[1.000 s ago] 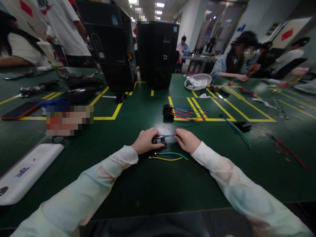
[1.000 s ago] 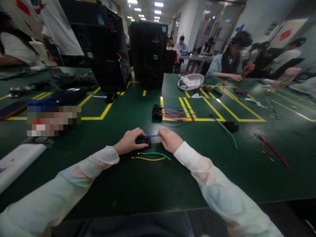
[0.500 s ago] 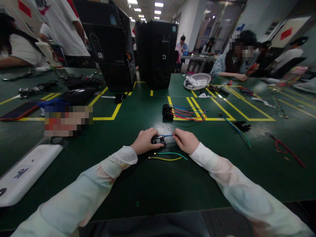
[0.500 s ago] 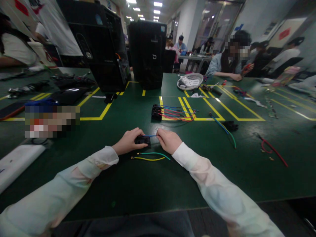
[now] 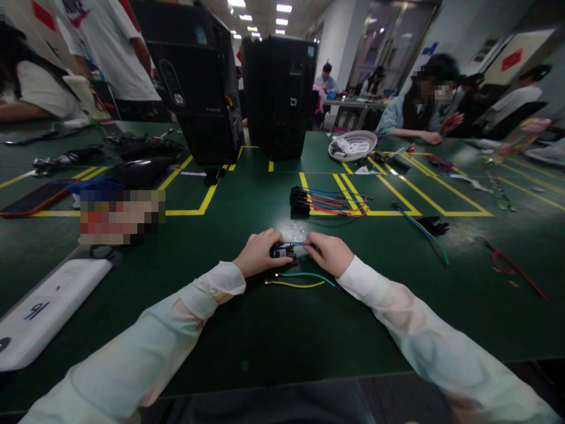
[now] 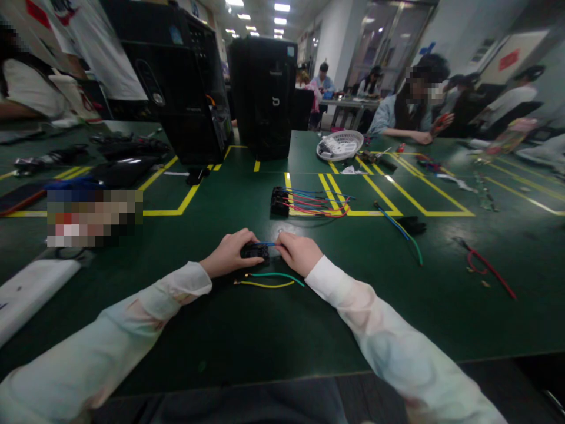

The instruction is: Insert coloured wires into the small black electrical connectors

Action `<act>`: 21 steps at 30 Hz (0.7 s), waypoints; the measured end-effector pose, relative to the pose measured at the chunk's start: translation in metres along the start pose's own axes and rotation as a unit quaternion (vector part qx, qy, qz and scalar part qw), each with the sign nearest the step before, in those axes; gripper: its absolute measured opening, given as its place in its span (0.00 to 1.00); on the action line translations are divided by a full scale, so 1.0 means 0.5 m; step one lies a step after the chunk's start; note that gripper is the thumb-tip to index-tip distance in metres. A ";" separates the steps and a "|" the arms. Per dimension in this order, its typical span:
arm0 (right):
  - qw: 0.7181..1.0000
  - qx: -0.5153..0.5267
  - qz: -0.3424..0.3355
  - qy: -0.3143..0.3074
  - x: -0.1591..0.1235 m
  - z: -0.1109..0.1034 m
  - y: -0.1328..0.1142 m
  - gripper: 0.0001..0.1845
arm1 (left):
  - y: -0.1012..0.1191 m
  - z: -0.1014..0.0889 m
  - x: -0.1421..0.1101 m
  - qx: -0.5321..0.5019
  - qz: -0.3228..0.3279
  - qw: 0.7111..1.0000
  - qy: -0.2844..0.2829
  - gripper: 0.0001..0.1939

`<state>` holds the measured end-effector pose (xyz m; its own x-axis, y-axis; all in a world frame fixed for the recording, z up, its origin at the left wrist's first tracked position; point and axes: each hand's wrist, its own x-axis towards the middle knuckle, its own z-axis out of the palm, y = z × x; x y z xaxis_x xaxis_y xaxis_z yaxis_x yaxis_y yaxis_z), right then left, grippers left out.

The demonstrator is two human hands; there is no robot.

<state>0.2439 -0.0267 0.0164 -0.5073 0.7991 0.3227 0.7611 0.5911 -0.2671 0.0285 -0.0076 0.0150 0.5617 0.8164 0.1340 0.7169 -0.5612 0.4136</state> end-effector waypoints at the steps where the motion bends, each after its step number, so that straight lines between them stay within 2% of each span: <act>1: 1.000 -0.011 -0.002 0.000 0.000 0.000 0.000 0.05 | 0.000 0.000 0.000 0.001 0.000 1.000 0.001 0.21; 7: 0.998 -0.046 0.001 0.037 0.000 -0.003 -0.006 0.08 | 0.001 0.001 0.002 -0.002 -0.002 1.000 0.001 0.21; 13: 0.998 -0.050 -0.004 0.030 -0.001 -0.002 -0.010 0.07 | 0.001 0.000 0.002 -0.005 -0.002 1.000 -0.001 0.20; 17: 0.996 -0.076 -0.008 0.053 -0.002 0.001 -0.011 0.09 | 0.002 0.001 0.003 -0.006 -0.005 1.000 0.000 0.20; 21: 0.998 -0.059 -0.016 0.030 0.000 0.004 -0.007 0.07 | -0.001 0.002 0.002 -0.005 -0.003 1.000 -0.001 0.21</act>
<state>0.2405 -0.0285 0.0158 -0.5098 0.7696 0.3845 0.7888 0.5965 -0.1481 0.0294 -0.0065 0.0142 0.5589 0.8190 0.1302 0.7158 -0.5557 0.4229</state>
